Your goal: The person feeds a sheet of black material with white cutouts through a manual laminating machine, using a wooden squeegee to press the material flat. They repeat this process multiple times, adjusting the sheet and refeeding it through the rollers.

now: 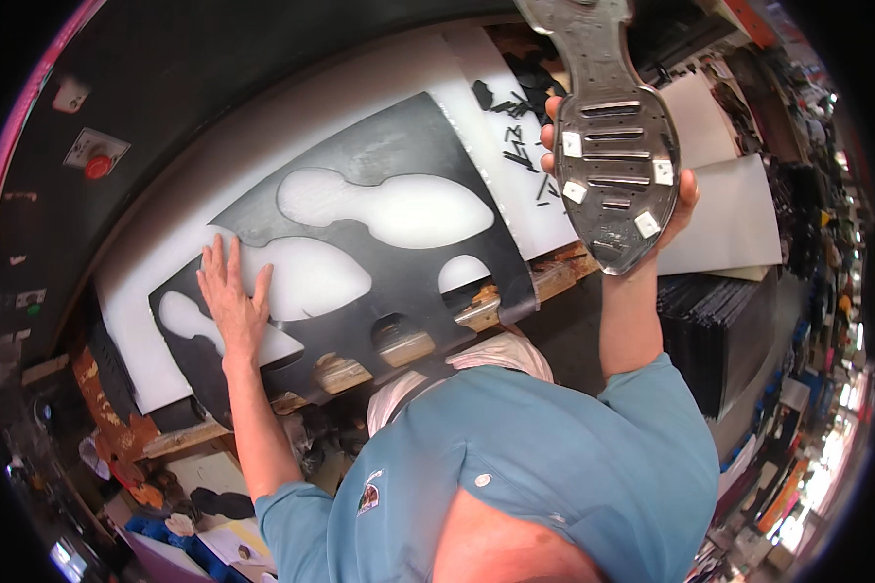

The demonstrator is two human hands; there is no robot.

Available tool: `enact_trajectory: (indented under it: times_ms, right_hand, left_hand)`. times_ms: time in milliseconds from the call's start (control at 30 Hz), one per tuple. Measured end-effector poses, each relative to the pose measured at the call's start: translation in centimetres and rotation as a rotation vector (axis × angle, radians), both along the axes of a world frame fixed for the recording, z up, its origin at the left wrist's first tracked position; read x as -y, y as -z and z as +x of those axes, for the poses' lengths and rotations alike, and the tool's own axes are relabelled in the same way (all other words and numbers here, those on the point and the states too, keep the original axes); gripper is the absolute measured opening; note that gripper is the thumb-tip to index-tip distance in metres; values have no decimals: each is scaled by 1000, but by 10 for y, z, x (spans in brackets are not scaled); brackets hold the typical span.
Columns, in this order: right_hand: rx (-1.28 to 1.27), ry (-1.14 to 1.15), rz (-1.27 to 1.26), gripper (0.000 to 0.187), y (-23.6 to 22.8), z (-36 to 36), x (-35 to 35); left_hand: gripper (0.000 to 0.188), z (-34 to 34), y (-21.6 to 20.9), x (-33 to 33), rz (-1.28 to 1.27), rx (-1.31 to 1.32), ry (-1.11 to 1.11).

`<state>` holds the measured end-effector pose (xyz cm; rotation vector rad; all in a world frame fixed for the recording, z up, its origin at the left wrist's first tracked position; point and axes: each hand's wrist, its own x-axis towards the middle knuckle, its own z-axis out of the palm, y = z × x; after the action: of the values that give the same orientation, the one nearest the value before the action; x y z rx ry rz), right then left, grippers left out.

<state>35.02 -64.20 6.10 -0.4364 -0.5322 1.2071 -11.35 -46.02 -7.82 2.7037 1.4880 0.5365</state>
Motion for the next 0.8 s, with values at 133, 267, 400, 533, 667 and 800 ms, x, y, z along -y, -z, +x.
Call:
enact_trajectory:
  times_ms: [133,267,400,533,667,800]
  right_hand:
    - [-791,-253,61,101,67,-39,-36]
    - [-543,-102,-315,79,97,-42,-51]
    - [84,-31,-432,88,74,2,-42]
    - [1164,330,-648,122,69,22,-17]
    - [1844,471,-703,105,89,24,-5]
    - [2085,729,-476,66,102,5,5]
  left_hand:
    - [64,3,0,4,11,94,-24]
    - [55,-2,2,1,-9,233,-7]
    - [47,-44,1,0,68,318,-183]
    - [54,-118,3,8,-14,140,-701]
    - [59,-153,18,21,2,68,-675]
    - [54,-156,22,19,78,123,-576]
